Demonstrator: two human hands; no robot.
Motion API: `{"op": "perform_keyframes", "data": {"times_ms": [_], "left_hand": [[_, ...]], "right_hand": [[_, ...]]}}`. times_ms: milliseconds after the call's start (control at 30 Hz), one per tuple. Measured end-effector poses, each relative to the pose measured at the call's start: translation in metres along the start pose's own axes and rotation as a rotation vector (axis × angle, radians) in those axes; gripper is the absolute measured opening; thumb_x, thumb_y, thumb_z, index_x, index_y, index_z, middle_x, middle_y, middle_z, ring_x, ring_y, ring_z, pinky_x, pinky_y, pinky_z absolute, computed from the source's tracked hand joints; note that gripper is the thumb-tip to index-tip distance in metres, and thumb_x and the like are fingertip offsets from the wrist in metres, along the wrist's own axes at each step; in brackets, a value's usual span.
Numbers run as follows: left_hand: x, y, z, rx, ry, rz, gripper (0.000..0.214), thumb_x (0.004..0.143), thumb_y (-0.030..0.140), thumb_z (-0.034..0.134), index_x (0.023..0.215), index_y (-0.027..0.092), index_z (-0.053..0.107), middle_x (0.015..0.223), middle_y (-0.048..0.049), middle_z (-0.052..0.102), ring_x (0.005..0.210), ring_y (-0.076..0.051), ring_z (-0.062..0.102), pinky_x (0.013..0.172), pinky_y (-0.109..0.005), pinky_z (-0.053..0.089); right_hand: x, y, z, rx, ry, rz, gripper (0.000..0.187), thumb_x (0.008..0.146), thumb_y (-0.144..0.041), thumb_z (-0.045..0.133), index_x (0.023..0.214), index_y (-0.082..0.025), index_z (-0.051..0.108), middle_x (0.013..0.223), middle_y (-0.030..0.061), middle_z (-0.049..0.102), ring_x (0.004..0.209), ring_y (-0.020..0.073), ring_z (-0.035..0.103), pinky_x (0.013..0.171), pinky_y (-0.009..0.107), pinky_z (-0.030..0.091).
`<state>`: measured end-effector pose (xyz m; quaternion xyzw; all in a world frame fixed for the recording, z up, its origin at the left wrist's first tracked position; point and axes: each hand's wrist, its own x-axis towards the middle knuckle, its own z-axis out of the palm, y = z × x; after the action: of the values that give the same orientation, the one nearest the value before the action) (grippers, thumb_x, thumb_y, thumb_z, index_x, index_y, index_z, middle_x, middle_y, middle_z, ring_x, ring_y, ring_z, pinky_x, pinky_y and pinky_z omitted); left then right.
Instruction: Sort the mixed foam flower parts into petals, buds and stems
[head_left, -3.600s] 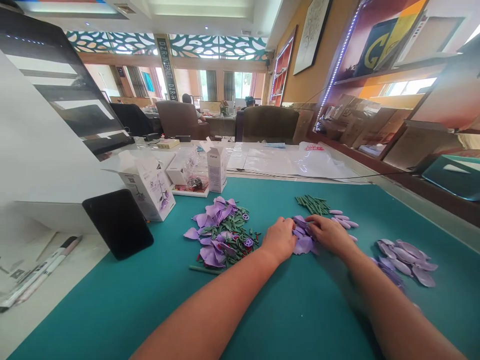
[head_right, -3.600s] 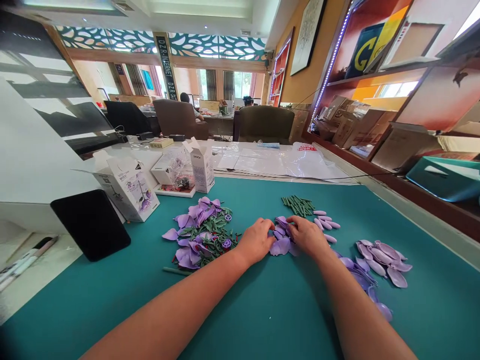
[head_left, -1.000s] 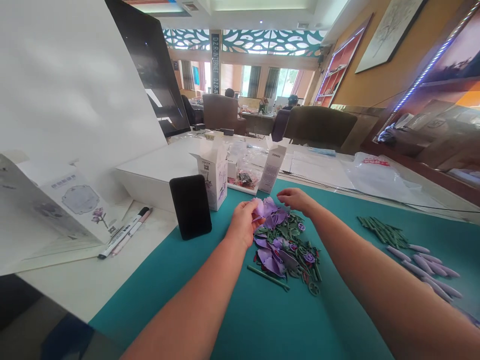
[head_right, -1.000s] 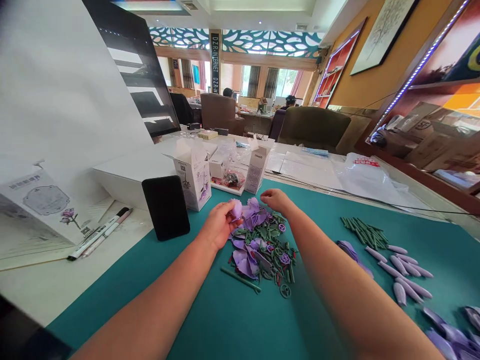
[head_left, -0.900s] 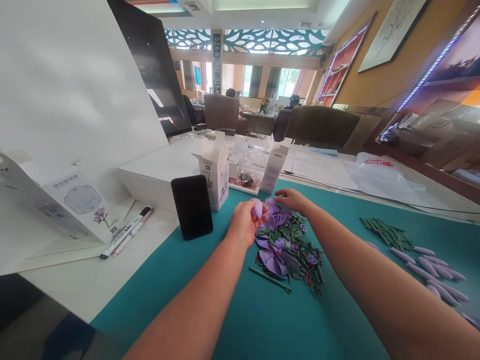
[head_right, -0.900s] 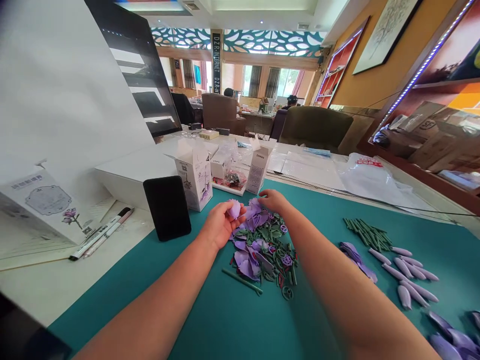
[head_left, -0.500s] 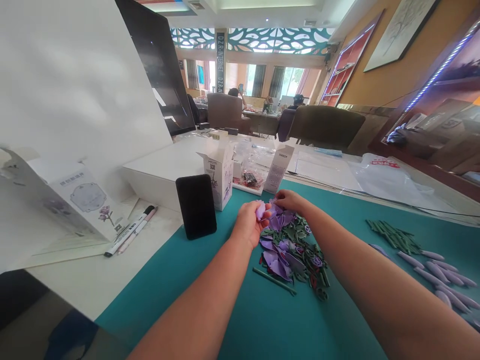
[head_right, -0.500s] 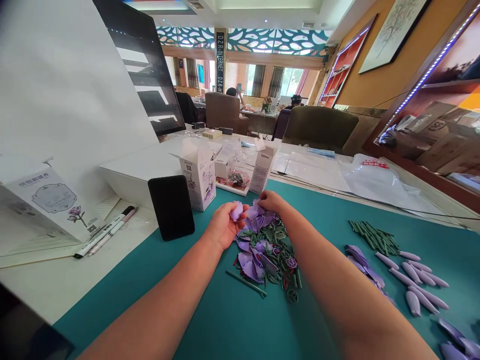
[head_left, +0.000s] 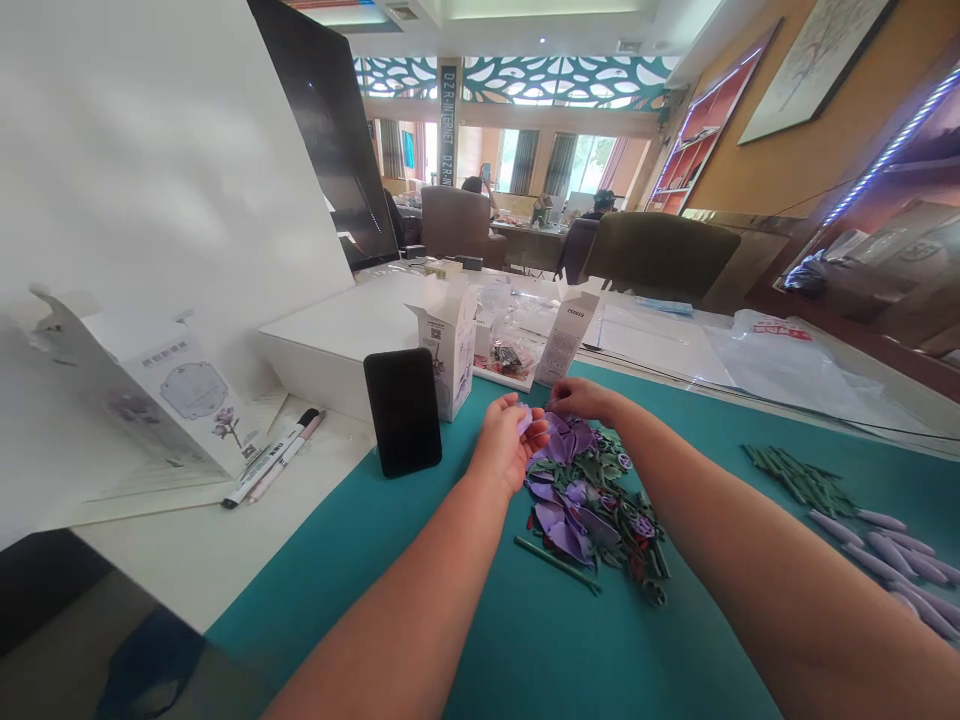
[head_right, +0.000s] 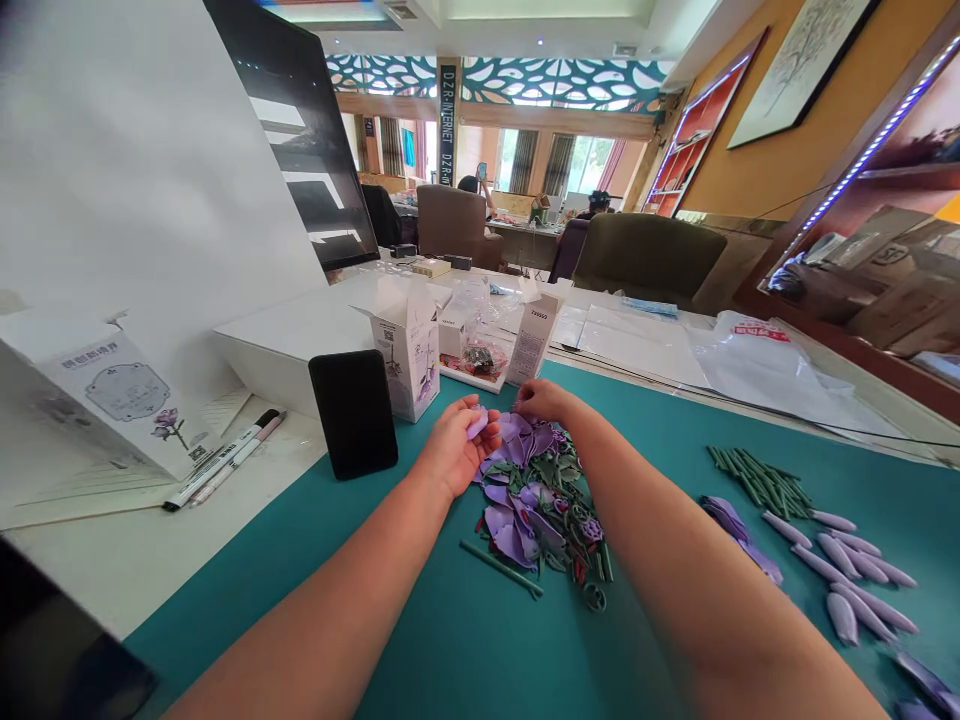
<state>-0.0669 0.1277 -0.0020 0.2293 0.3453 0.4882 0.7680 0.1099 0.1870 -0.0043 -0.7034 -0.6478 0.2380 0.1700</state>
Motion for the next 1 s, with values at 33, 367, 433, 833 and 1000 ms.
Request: {"op": "perform_keyframes", "data": {"times_ms": [33, 367, 433, 833, 1000], "left_hand": [[0.0, 0.0, 0.0, 0.001, -0.006, -0.004, 0.03, 0.075, 0.009, 0.053, 0.102, 0.02, 0.046, 0.073, -0.0015, 0.062, 0.052, -0.01, 0.058, 0.051, -0.023, 0.049], [-0.004, -0.003, 0.003, 0.015, -0.066, -0.121, 0.017, 0.09, 0.031, 0.047, 0.092, 0.015, 0.051, 0.079, -0.0053, 0.061, 0.055, -0.013, 0.062, 0.049, -0.025, 0.052], [-0.005, -0.003, 0.004, 0.007, -0.088, -0.16, 0.028, 0.091, 0.042, 0.043, 0.092, 0.015, 0.051, 0.076, -0.005, 0.061, 0.056, -0.014, 0.063, 0.049, -0.027, 0.053], [-0.006, 0.008, 0.004, -0.053, -0.08, -0.186, 0.008, 0.089, 0.021, 0.047, 0.086, 0.015, 0.05, 0.071, -0.0029, 0.06, 0.05, -0.009, 0.057, 0.041, -0.017, 0.046], [-0.004, 0.006, 0.003, -0.011, -0.053, -0.153, 0.005, 0.087, 0.022, 0.05, 0.088, 0.017, 0.051, 0.077, -0.0024, 0.061, 0.047, -0.008, 0.055, 0.038, -0.016, 0.042]], "right_hand": [[-0.003, -0.001, -0.002, 0.03, 0.007, -0.013, 0.005, 0.068, -0.02, 0.059, 0.071, -0.017, 0.058, 0.063, -0.0013, 0.06, 0.06, 0.0121, 0.053, 0.055, 0.022, 0.041], [-0.053, -0.023, -0.014, 0.316, 0.22, -0.261, 0.014, 0.073, -0.033, 0.057, 0.074, -0.021, 0.051, 0.067, -0.0017, 0.057, 0.065, 0.013, 0.053, 0.065, 0.026, 0.044], [-0.066, -0.031, -0.006, 0.33, 0.279, -0.32, 0.015, 0.073, -0.033, 0.059, 0.074, -0.02, 0.052, 0.068, -0.0014, 0.057, 0.065, 0.0128, 0.053, 0.063, 0.025, 0.044], [-0.099, -0.014, -0.011, 0.092, 0.381, -0.208, 0.021, 0.078, -0.02, 0.047, 0.088, -0.021, 0.065, 0.084, 0.0027, 0.068, 0.077, 0.0151, 0.06, 0.068, 0.026, 0.044], [-0.103, -0.002, -0.006, -0.123, 0.321, -0.05, 0.02, 0.081, -0.031, 0.05, 0.089, -0.023, 0.066, 0.077, 0.0003, 0.069, 0.069, 0.0153, 0.06, 0.061, 0.025, 0.04]]}}
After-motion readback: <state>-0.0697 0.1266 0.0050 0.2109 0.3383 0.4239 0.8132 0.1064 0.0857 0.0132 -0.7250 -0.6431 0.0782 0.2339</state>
